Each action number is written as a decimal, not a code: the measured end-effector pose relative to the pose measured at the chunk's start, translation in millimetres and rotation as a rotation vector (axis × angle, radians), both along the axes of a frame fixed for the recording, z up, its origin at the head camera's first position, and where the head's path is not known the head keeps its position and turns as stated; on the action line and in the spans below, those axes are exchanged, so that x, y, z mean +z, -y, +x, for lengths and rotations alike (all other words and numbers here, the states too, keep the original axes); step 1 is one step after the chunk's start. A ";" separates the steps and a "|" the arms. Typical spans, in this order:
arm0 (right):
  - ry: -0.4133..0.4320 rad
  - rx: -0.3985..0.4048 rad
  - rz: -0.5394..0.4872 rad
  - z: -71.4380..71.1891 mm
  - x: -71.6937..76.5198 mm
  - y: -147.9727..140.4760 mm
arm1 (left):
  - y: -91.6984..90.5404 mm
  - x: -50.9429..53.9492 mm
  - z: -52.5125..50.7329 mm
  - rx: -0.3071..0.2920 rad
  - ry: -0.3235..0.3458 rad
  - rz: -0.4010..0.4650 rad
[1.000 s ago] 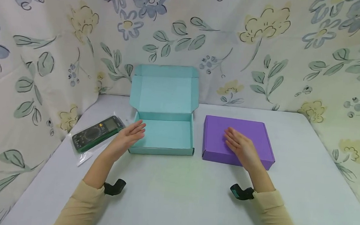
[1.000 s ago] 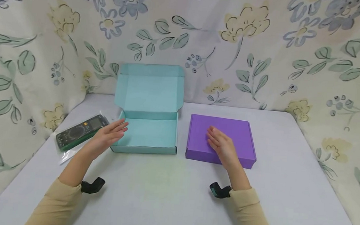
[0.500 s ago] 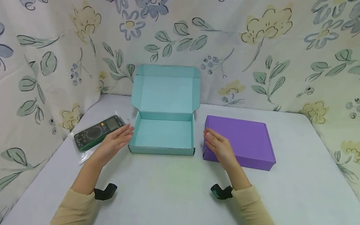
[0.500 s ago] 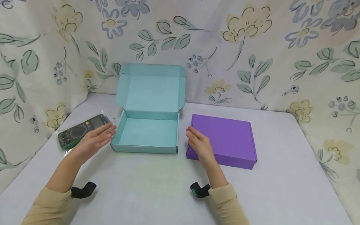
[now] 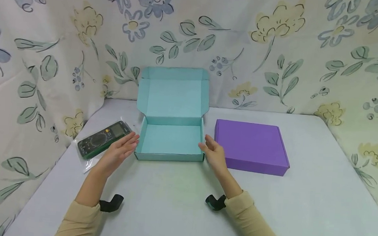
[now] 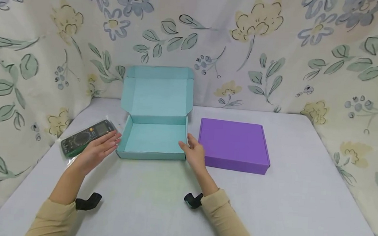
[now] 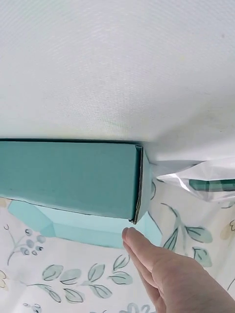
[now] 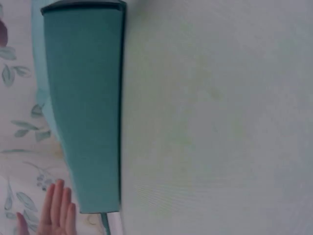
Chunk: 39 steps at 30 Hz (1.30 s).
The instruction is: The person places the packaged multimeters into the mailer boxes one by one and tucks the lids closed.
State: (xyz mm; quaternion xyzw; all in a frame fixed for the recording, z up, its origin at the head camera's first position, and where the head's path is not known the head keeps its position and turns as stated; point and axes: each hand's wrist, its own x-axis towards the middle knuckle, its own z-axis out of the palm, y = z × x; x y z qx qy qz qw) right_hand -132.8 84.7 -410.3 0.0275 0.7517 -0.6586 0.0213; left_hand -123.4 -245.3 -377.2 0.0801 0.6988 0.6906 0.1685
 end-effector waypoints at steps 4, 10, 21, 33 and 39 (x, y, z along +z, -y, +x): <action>-0.053 -0.031 0.053 2.0 -4.6 8.0 | 0.3 0.5 1.9 -0.008 -0.004 0.012; -0.087 -0.055 0.076 5.3 -5.9 17.8 | 2.8 3.0 2.5 -0.002 -0.002 0.006; 0.041 -0.111 -0.139 -3.6 -13.4 23.6 | 7.7 4.2 3.0 0.043 0.023 -0.004; 0.055 -0.077 -0.312 -0.8 -16.2 24.4 | 22.8 3.7 6.9 0.098 0.062 0.046; 0.070 -0.070 -0.332 -0.9 -16.8 23.8 | 34.4 3.9 9.0 0.142 0.077 0.092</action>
